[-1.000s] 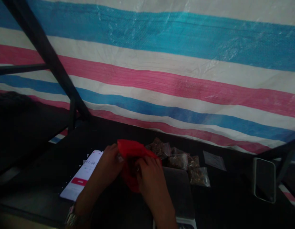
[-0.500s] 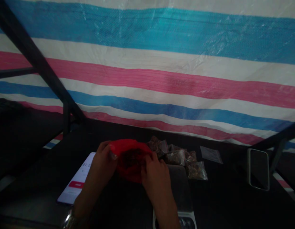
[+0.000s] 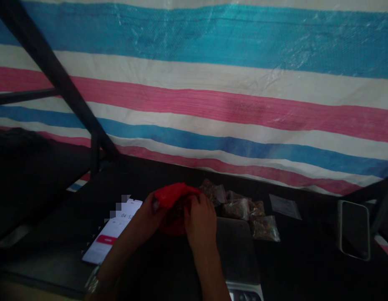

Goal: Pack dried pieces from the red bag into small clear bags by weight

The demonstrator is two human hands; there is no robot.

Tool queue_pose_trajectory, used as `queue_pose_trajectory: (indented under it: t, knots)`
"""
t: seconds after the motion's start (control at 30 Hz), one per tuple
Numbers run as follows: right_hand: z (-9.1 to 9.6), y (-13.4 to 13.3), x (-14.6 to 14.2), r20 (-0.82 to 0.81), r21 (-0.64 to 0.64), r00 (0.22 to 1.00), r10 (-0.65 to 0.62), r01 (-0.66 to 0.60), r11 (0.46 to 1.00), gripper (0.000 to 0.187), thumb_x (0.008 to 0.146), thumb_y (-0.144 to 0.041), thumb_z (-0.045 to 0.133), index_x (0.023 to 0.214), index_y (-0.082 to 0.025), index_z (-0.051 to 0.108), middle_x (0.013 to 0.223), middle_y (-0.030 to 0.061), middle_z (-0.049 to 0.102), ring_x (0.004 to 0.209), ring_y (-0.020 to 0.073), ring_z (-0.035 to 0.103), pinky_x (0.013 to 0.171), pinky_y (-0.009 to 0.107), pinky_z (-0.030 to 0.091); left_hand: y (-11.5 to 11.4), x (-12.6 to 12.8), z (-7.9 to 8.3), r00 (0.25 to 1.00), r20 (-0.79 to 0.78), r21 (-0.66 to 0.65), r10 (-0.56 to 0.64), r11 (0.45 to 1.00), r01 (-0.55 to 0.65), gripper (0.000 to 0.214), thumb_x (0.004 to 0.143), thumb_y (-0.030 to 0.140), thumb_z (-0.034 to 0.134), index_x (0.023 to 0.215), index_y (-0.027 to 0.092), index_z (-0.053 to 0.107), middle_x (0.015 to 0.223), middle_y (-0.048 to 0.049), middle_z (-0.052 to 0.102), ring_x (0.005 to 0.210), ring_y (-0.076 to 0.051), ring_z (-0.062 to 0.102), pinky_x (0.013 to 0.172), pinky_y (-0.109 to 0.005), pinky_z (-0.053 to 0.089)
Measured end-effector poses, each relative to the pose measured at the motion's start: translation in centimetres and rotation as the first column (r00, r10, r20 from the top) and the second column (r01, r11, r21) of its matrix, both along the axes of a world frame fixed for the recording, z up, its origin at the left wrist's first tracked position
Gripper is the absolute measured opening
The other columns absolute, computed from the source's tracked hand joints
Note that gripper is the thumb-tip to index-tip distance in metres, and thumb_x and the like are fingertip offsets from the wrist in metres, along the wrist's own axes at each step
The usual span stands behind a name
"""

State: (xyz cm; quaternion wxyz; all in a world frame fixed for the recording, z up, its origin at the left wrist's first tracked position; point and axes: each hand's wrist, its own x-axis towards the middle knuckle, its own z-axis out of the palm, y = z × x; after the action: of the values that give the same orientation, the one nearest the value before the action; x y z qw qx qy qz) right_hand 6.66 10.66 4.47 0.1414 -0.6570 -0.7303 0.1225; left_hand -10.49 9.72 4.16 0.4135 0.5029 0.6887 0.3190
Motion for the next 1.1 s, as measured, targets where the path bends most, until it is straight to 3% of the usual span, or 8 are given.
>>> queue_pose_trajectory:
  t: [0.1,0.27,0.43,0.57,0.8,0.9,1.1]
  knots:
    - [0.2,-0.5,0.2,0.011,-0.004,1.000,-0.001,0.001,1.000,0.022,0.099,-0.027,0.062,0.117,-0.022,0.076,0.125,0.0130,0.073,0.114,0.0293,0.071,0.098,0.039,0.053,0.5,0.0,-0.3,0.997,0.062,0.039,0.047,0.998,-0.050,0.045,0.094,0.034,0.060,0.136,0.017,0.062,0.130,-0.0175,0.076,0.116,-0.033,0.074,0.094,-0.043,0.056]
    - [0.2,-0.9,-0.3,0.015,-0.136,0.999,-0.030,0.032,0.990,0.025,0.099,-0.028,0.061,0.118,-0.019,0.075,0.121,0.0160,0.074,0.109,0.0305,0.074,0.088,0.036,0.054,0.7,0.1,0.1,0.987,0.131,0.037,0.095,0.994,-0.100,0.032,0.089,0.028,0.059,0.117,0.015,0.070,0.110,-0.0123,0.079,0.099,-0.028,0.075,0.082,-0.037,0.056]
    - [0.0,-0.7,-0.6,-0.098,-0.179,0.990,-0.104,0.085,0.980,0.028,0.100,-0.030,0.060,0.122,-0.019,0.073,0.127,0.0163,0.074,0.109,0.0296,0.076,0.086,0.035,0.054,0.3,0.4,0.4,0.901,0.417,-0.009,0.118,0.992,-0.125,0.043,0.082,0.045,0.076,0.114,0.016,0.070,0.101,-0.0091,0.080,0.090,-0.026,0.075,0.080,-0.037,0.057]
    - [-0.3,-0.6,-0.4,-0.190,-0.209,0.976,-0.108,0.067,0.976,0.029,0.101,-0.030,0.059,0.123,-0.017,0.073,0.120,0.0169,0.077,0.108,0.0291,0.077,0.086,0.035,0.054,0.2,0.4,0.5,0.826,0.553,-0.044,0.105,0.994,-0.097,0.045,0.083,0.046,0.077,0.118,0.018,0.069,0.111,-0.0095,0.080,0.092,-0.025,0.076,0.081,-0.037,0.057]
    - [-0.8,-0.5,-0.4,-0.338,-0.164,0.939,-0.063,0.007,0.986,0.024,0.098,-0.023,0.061,0.117,-0.019,0.075,0.119,0.0141,0.079,0.108,0.0265,0.076,0.089,0.034,0.054,0.2,0.5,0.2,0.817,0.572,-0.040,0.076,0.997,-0.064,0.051,0.081,0.046,0.082,0.121,0.018,0.067,0.122,-0.0114,0.078,0.103,-0.027,0.076,0.083,-0.036,0.057]
    - [-0.8,-0.6,-0.5,-0.412,-0.169,0.910,-0.040,-0.034,0.985,0.022,0.097,-0.020,0.063,0.115,-0.020,0.076,0.117,0.0116,0.080,0.109,0.0259,0.076,0.092,0.034,0.054,0.1,0.7,0.2,0.783,0.614,-0.049,0.096,0.995,-0.083,0.048,0.085,0.048,0.079,0.121,0.018,0.066,0.121,-0.0107,0.078,0.099,-0.025,0.077,0.080,-0.034,0.057]
    - [0.0,-0.6,-0.3,-0.531,-0.237,0.843,-0.082,-0.055,0.970,0.018,0.097,-0.017,0.062,0.105,-0.016,0.077,0.104,0.0096,0.082,0.098,0.0240,0.077,0.086,0.032,0.055,0.1,0.5,0.5,0.791,0.600,-0.080,0.116,0.993,-0.084,0.050,0.086,0.052,0.078,0.123,0.020,0.065,0.115,-0.0091,0.079,0.093,-0.024,0.077,0.075,-0.033,0.056]
